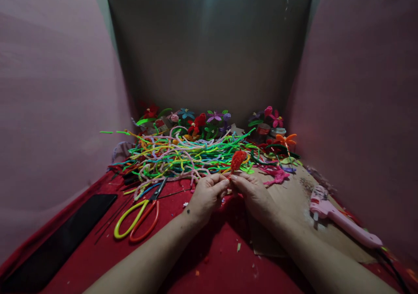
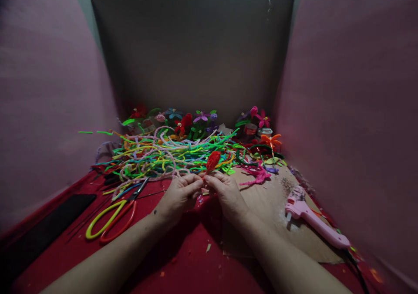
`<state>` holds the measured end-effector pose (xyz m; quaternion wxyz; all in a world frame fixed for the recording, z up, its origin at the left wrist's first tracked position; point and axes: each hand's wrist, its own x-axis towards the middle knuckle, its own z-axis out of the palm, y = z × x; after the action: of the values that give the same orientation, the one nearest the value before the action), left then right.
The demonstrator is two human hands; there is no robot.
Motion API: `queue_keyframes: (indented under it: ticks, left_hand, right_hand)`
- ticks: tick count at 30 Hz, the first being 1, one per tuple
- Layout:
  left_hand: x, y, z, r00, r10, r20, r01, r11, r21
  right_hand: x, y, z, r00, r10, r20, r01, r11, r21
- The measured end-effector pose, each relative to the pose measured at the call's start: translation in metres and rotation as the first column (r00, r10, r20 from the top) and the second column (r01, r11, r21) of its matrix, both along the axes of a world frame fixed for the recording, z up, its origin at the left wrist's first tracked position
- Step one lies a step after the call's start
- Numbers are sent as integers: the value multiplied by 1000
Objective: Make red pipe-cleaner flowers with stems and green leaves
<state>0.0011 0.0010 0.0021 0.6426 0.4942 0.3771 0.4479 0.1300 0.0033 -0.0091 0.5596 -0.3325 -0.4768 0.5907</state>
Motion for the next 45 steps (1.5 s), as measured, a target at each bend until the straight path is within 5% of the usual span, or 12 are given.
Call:
queue_keyframes:
  ticks: [11, 17, 28, 39, 45]
  left_hand:
    - [-6, 5, -6, 968, -199, 152, 216, 971, -102]
    - [0, -2, 2, 990, -1, -142, 14, 996, 91]
    - [2, 5, -20, 919, 167, -358, -17, 923, 385]
    - [1, 2, -10, 932, 168, -320, -48, 935, 352]
    - [1, 0, -1, 979, 85, -188, -52, 984, 171]
  right_hand:
    - [0, 3, -9, 983, 66, -172, -69, 997, -14]
    - [-2, 1, -12, 994, -72, -87, 70, 997, -25]
    - [-1, 2, -15, 983, -165, 76, 162, 986, 44]
    - [-6, -1, -8, 990, -105, -90, 100, 994, -51]
    - [-6, -1, -8, 987, -9, -163, -7, 995, -98]
